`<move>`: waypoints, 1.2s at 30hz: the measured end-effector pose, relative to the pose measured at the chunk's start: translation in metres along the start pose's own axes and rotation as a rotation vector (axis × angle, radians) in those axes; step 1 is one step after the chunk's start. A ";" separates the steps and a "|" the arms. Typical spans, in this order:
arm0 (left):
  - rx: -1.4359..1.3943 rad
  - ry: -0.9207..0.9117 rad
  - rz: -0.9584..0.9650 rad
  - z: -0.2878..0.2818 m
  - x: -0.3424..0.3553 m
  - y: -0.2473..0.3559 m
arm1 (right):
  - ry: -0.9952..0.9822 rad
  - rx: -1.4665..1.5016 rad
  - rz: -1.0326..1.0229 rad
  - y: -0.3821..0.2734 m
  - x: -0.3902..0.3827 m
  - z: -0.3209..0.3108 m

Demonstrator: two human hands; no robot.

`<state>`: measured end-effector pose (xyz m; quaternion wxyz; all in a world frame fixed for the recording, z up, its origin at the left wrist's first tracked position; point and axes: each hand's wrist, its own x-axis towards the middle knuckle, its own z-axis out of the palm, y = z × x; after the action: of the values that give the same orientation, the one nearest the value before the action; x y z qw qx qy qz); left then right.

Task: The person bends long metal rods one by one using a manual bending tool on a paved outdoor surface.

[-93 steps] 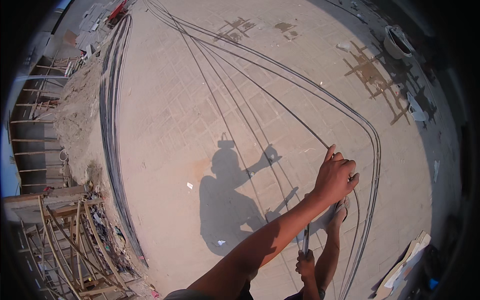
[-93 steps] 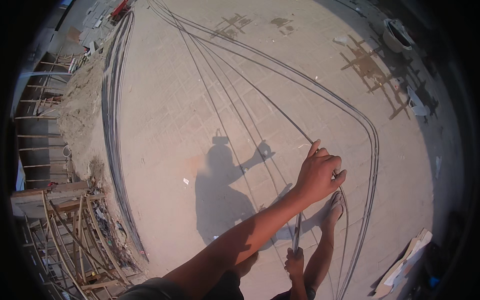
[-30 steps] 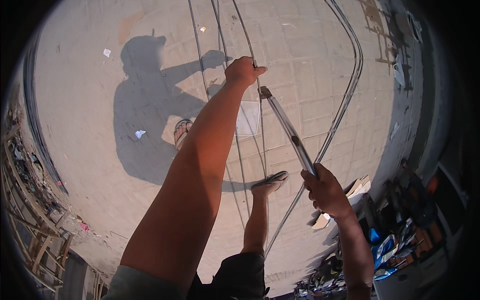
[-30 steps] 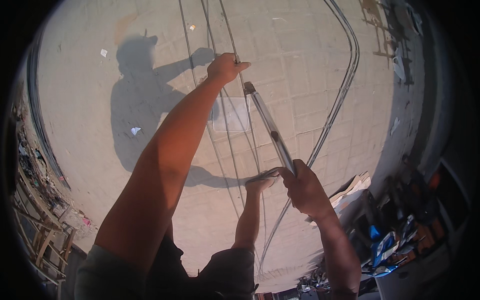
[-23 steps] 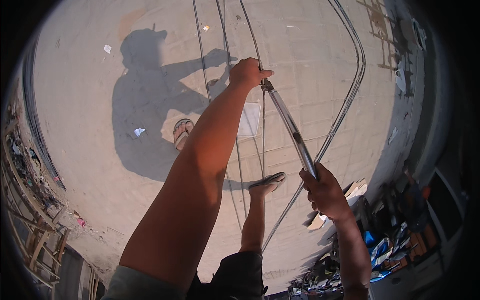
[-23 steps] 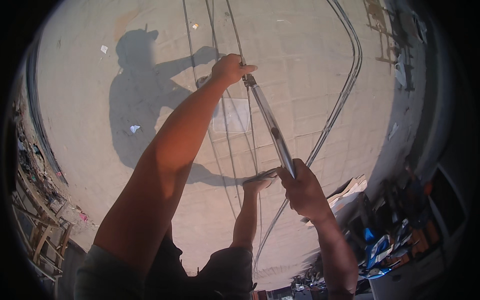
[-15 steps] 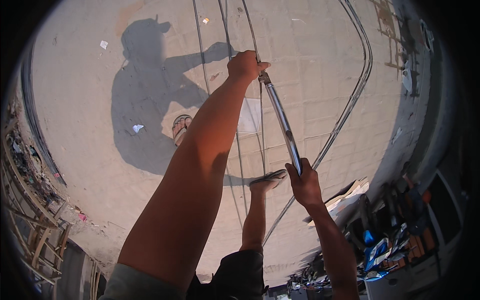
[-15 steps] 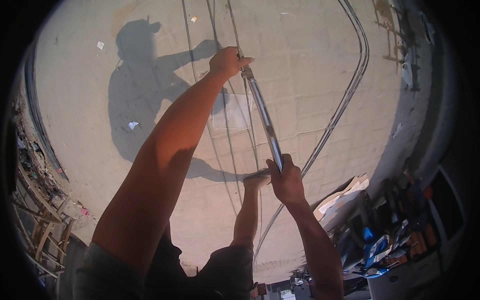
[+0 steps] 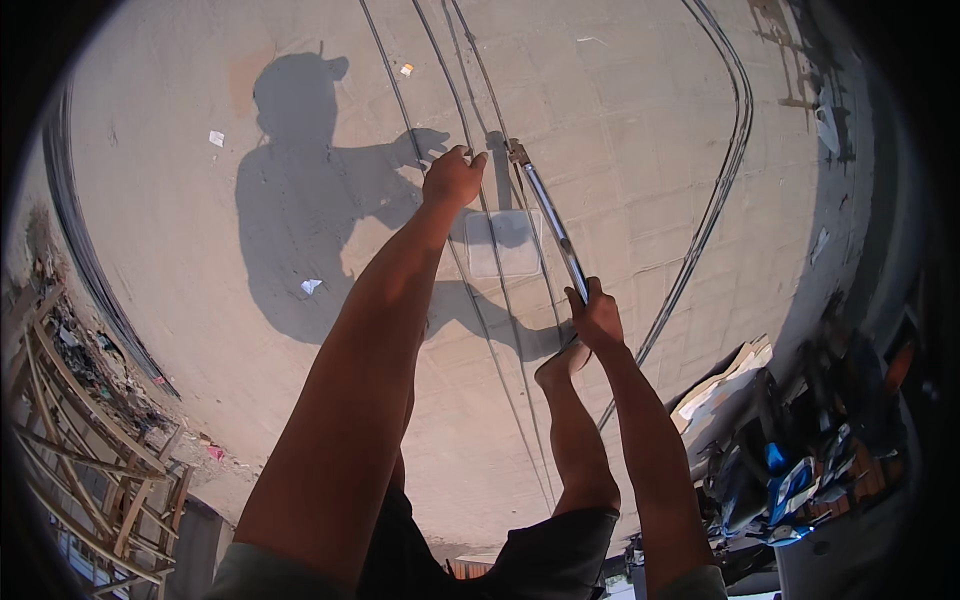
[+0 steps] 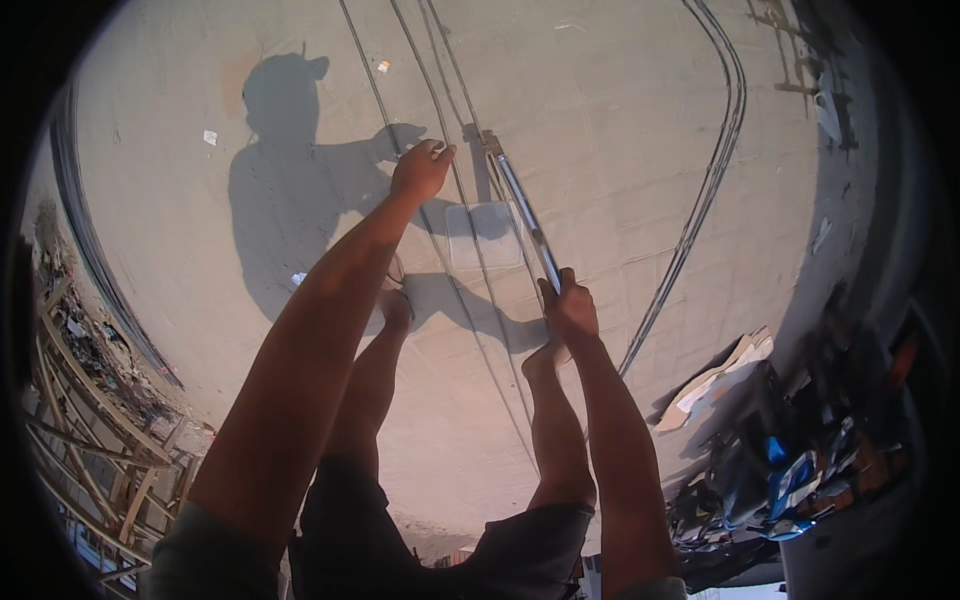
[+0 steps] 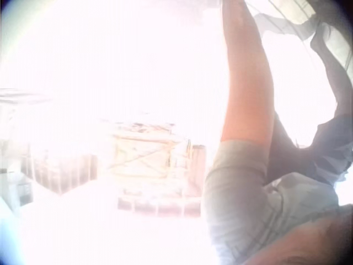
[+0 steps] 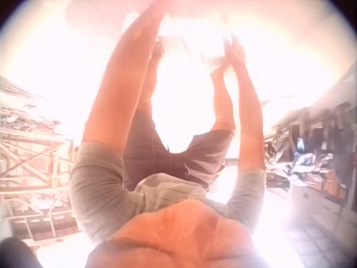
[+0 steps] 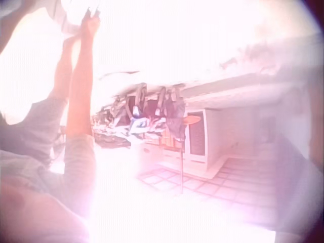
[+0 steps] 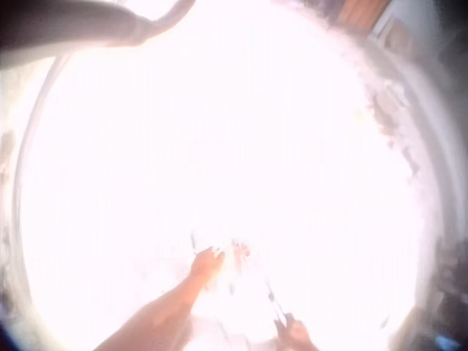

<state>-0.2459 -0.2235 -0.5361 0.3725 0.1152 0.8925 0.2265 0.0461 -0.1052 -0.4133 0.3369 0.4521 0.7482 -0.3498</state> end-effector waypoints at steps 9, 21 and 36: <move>-0.203 -0.012 0.027 -0.018 0.003 0.007 | -0.022 -0.029 -0.112 0.039 0.021 -0.021; -0.718 -0.179 -0.275 0.007 0.144 0.073 | -0.207 0.067 -0.049 0.030 0.020 -0.053; -0.951 -0.304 -0.149 -0.004 0.147 0.072 | -0.184 0.045 0.053 -0.114 0.007 -0.151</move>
<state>-0.3484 -0.1068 -0.5880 0.5249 -0.0998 0.6318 0.5615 -0.0890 -0.0165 -0.3137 0.4030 0.4454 0.6937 -0.3976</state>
